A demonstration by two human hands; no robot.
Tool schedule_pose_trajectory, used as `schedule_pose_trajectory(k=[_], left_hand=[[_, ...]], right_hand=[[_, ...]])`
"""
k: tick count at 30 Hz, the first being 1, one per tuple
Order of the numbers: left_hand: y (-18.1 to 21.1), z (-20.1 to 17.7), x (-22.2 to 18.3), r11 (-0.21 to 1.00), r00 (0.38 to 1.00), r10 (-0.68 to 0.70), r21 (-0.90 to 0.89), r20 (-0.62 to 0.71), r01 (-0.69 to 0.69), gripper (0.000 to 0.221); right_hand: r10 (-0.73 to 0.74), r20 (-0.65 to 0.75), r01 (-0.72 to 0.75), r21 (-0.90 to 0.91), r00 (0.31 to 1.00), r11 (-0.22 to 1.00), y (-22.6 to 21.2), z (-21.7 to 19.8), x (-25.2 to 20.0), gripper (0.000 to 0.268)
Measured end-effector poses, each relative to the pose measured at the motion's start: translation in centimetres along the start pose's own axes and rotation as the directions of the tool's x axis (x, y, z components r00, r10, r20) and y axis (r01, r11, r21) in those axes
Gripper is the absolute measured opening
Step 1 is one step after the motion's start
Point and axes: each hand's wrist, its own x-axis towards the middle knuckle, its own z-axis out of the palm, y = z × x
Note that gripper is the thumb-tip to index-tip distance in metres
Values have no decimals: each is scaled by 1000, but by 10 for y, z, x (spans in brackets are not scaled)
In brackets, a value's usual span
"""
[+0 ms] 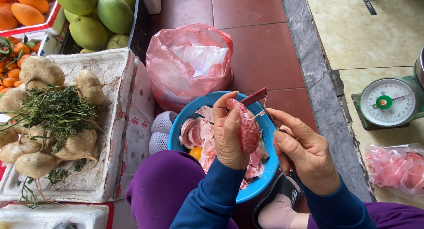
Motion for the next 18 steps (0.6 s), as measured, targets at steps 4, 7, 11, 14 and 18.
schedule_pose_trajectory(k=[4,7,11,14,18], left_hand=[[1,-2,1,990,998,-49,-130,47,55,43],[4,-5,4,985,998,-14,-168,69,26,46],[4,-6,4,981,996,44,-192,76,-29,52],[4,-6,3,986,986,110,-135,122,-93,54],[7,-5,0,987,966,159,-37,202,-155,57]], right_hand=[[-3,-89,-3,-68,996,998,6,-13,5,48],[2,-123,15,130,992,991,15,-32,7,48],[124,61,-126,26,990,992,13,-25,-4,50],[101,139,-121,146,985,982,4,-8,-20,68],[126,132,-140,104,983,985,2,7,-34,65]])
